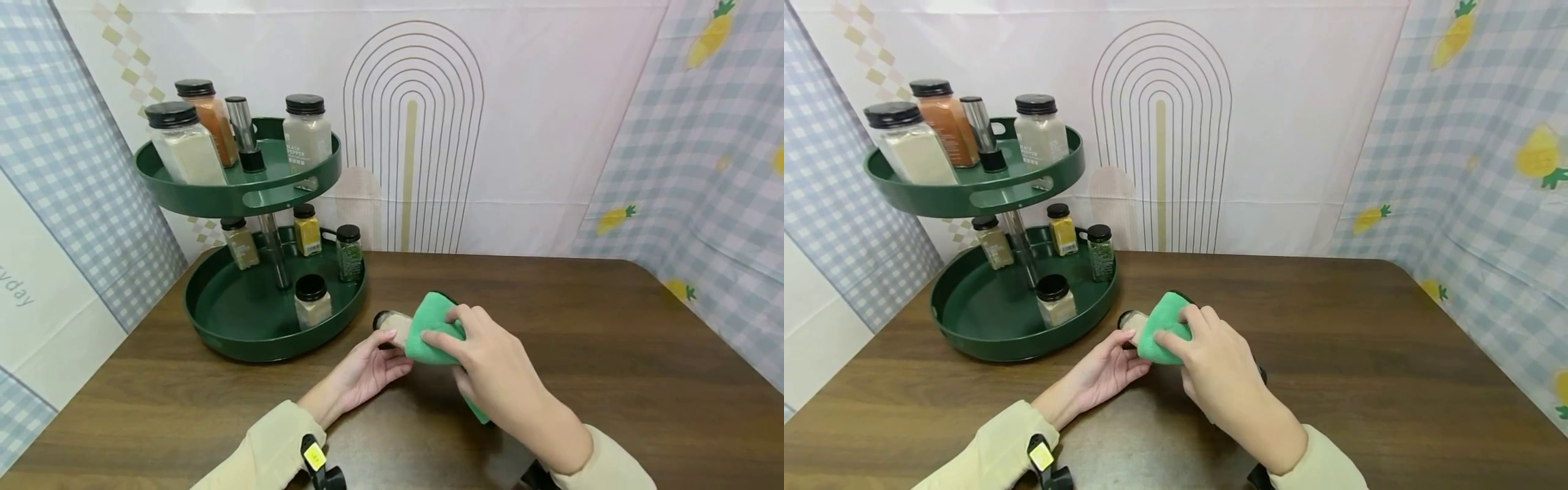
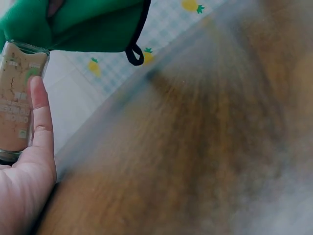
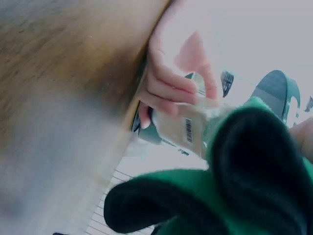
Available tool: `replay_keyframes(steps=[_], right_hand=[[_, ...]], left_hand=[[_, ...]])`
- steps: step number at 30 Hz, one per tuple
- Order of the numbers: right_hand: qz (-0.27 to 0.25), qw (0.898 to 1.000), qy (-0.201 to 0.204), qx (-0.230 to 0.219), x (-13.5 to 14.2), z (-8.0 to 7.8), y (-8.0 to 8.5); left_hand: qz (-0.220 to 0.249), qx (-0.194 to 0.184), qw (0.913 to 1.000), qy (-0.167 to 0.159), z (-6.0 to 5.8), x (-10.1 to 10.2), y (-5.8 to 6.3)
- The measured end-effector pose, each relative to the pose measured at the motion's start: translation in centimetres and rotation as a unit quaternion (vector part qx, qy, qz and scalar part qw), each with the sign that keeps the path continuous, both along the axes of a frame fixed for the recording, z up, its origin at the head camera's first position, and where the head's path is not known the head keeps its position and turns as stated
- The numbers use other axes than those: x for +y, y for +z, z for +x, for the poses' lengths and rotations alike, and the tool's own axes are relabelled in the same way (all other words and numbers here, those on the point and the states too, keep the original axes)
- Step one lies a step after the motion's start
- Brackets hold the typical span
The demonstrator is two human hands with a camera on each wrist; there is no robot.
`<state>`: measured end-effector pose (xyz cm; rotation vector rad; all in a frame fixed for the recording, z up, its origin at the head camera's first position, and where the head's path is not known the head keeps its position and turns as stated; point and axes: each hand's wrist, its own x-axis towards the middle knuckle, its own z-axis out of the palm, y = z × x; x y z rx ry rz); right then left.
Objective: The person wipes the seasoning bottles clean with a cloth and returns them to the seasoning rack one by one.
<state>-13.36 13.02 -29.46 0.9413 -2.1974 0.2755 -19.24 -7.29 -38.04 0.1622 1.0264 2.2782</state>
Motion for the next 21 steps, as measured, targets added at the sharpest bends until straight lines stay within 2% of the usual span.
replay_keyframes(steps=[5,13,17,19,21], right_hand=[[0.022,1.000,-0.019,0.008,-0.2,-0.1,-0.4],[0.059,0.997,-0.050,-0.011,0.1,0.1,-0.4],[0.093,0.991,-0.086,-0.040,0.4,0.1,-0.2],[0.095,0.988,-0.107,-0.051,0.6,0.1,0.1],[0.069,0.989,-0.118,-0.053,0.9,0.0,0.4]], left_hand=[[-0.007,0.002,0.9999,-0.007,0.1,-0.2,-0.1],[-0.010,0.005,0.9999,-0.011,0.1,-0.4,-0.1],[-0.006,0.008,0.9998,-0.016,0.1,-0.5,-0.1],[-0.002,0.011,0.9997,-0.021,0.0,-0.4,-0.1],[-0.002,0.011,0.9997,-0.023,0.0,-0.3,0.0]])
